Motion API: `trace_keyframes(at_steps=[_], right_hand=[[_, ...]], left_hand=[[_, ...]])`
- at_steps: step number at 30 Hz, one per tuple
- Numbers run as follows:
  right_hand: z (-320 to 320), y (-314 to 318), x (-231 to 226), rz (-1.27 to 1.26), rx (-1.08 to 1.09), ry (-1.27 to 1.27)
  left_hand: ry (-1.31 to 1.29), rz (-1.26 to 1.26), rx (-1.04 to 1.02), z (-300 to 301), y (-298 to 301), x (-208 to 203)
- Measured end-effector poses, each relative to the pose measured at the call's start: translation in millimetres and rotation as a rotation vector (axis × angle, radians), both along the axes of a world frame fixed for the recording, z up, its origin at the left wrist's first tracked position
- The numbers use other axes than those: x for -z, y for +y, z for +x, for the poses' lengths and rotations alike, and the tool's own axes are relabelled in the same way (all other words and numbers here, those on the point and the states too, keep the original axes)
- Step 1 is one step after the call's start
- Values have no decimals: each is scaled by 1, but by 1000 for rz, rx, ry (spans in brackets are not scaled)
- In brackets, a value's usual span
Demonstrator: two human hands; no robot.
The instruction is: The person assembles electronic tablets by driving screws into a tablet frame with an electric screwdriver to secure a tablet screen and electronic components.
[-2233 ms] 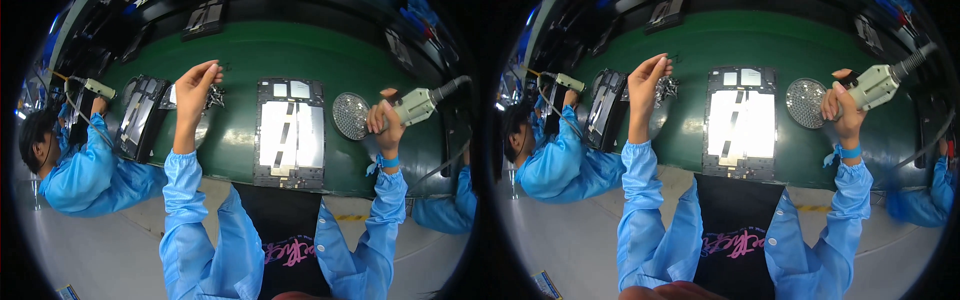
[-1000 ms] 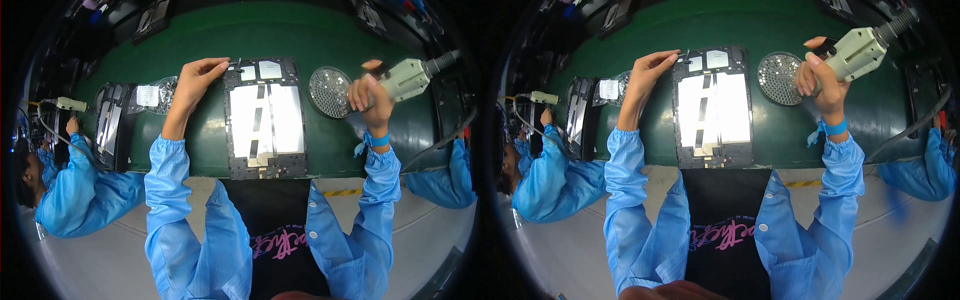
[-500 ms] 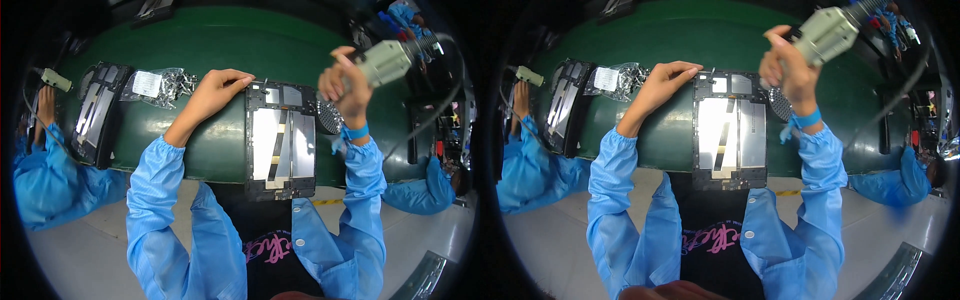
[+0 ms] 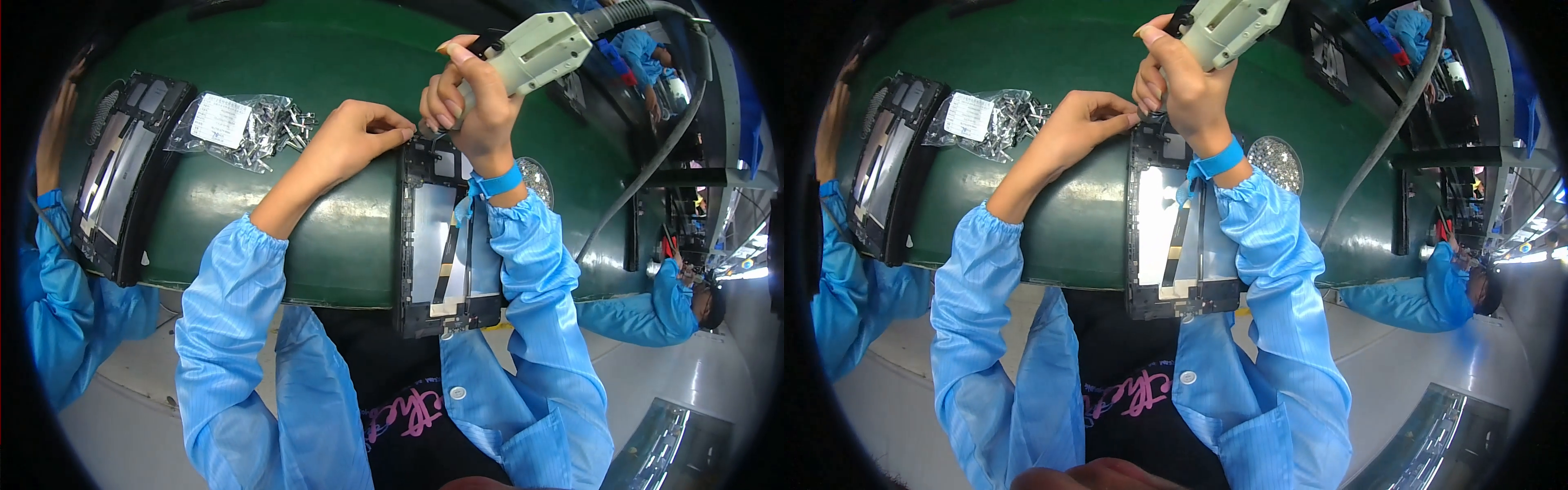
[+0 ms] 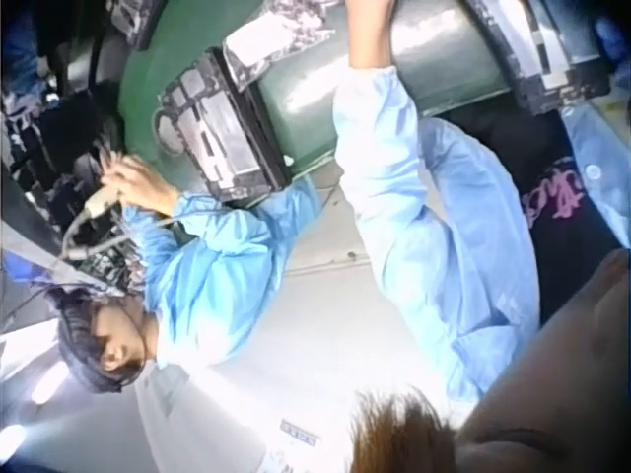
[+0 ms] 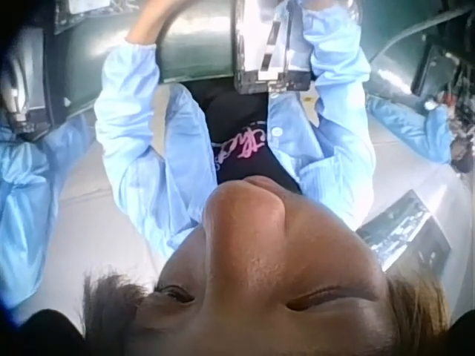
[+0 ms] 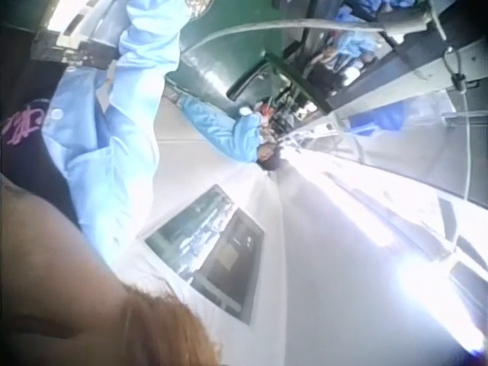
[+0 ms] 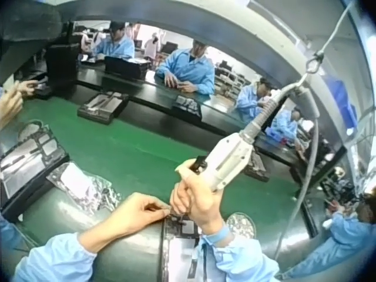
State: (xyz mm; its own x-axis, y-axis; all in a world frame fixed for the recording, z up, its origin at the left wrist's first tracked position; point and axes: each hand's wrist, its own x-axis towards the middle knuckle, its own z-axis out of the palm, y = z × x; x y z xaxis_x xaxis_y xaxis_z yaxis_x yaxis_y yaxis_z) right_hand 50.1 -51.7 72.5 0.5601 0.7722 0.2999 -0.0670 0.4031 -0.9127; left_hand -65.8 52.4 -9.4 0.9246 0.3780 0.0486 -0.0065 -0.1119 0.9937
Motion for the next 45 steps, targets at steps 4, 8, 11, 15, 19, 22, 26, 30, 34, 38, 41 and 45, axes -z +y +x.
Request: trace_keyframes(at_steps=[4,8,11,15,19,22,26,30,34,38,41,45], right_hand=[[-5,-1,10,-64,44,-102],[0,-2,16,-52,9,-83],[1,-1,18,-59,-10,-119],[1,0,18,-23,-13,-141],[-6,-1,16,-43,-14,12],[-4,-1,18,-43,0,8],[-4,-1,20,-27,-9,20],[-5,-2,20,-26,-6,25],[-6,-1,17,-50,-7,-12],[-11,2,10,-61,13,-52],[-11,3,10,-60,32,-37],[-9,4,9,-45,9,-49]], left_hand=[[37,-18,43,0,1,1],[-22,-15,32,1,2,4],[-12,22,24,1,2,2],[-11,25,31,0,2,2],[-6,43,21,1,2,3],[-2,57,13,1,1,2],[0,66,23,1,1,3],[0,86,10,0,-1,3],[-3,88,13,-1,-1,2],[24,142,9,-2,-1,-1],[7,147,20,0,1,4],[22,115,20,0,0,3]])
